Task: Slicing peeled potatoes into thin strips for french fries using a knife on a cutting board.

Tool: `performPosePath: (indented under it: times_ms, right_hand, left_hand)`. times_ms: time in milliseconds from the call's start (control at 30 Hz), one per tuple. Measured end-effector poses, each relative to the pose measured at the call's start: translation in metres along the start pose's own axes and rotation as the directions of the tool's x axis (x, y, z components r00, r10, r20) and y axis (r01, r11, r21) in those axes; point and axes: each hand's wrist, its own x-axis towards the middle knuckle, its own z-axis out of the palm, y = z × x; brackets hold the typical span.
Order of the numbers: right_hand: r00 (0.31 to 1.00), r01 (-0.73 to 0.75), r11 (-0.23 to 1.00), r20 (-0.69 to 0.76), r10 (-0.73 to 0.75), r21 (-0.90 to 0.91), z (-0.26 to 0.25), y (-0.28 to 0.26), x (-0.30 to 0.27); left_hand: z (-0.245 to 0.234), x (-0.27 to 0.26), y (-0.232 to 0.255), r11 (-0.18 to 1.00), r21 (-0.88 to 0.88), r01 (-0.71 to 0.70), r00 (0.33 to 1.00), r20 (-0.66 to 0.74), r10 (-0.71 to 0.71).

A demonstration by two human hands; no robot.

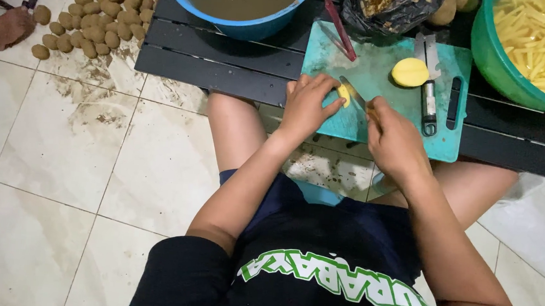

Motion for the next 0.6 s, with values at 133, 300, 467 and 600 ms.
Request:
performPosePath:
  times_ms: [133,300,467,600]
  right_hand:
    - [1.000,-0.026,1.000,0.001,0.026,-0.005,-0.003,0.000,-0.007]
    - [0.999,-0.040,0.998,0.017,0.040,-0.055,-0.011,0.003,-0.032]
    - [0.997,-0.071,0.989,0.016,0.074,-0.130,-0.018,0.006,-0.059]
    - [0.993,-0.116,0.987,0.026,0.119,-0.110,-0.023,0.023,-0.049]
  left_hand:
    - [0.006,0.001,-0.002,0.998,0.055,-0.002,1.000,-0.014,0.003]
    - [0.015,0.000,-0.004,0.993,0.117,-0.001,0.999,-0.054,0.007]
    - [0.014,-0.003,-0.004,0.995,0.095,-0.021,0.995,-0.094,0.030]
    - [0.009,-0.004,-0.002,0.995,0.085,-0.046,0.994,-0.100,0.054]
